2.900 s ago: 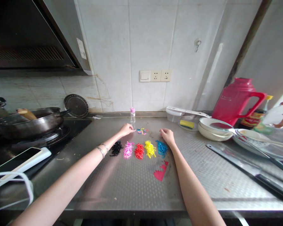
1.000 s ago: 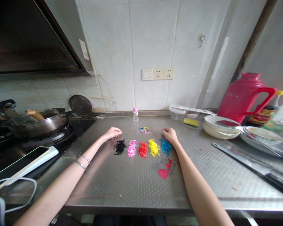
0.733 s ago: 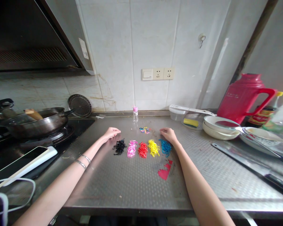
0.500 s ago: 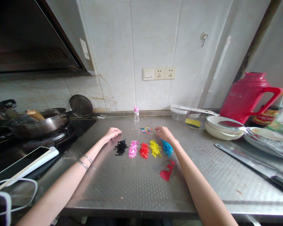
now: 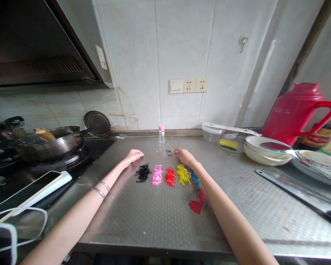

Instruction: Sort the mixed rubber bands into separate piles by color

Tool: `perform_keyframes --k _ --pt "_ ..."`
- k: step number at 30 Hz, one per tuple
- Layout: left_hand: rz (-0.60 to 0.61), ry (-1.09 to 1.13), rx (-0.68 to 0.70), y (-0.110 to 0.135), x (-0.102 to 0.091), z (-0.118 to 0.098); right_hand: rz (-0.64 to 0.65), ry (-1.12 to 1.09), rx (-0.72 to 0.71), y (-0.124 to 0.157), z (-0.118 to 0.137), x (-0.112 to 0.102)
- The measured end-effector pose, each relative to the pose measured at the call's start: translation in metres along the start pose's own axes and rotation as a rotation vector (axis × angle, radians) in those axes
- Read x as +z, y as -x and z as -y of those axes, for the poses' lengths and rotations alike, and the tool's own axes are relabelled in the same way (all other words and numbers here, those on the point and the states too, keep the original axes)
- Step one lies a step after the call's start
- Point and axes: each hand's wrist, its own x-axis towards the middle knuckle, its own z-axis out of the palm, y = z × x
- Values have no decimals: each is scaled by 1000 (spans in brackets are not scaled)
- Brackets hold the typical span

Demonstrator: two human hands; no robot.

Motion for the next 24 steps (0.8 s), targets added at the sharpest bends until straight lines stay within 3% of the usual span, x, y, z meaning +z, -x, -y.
perform_keyframes --k 7,12,18,24 --pt "-19 -7 4 -2 1 1 10 4 44 3 2 1" --pt "-23 3 26 0 1 0 -27 -70 -5 6 8 -3" --pt "-29 -32 -1 1 1 -1 -24 -168 -99 8 42 -15" --pt "-15 -51 -6 -2 1 1 102 -227 -226 14 82 -7"
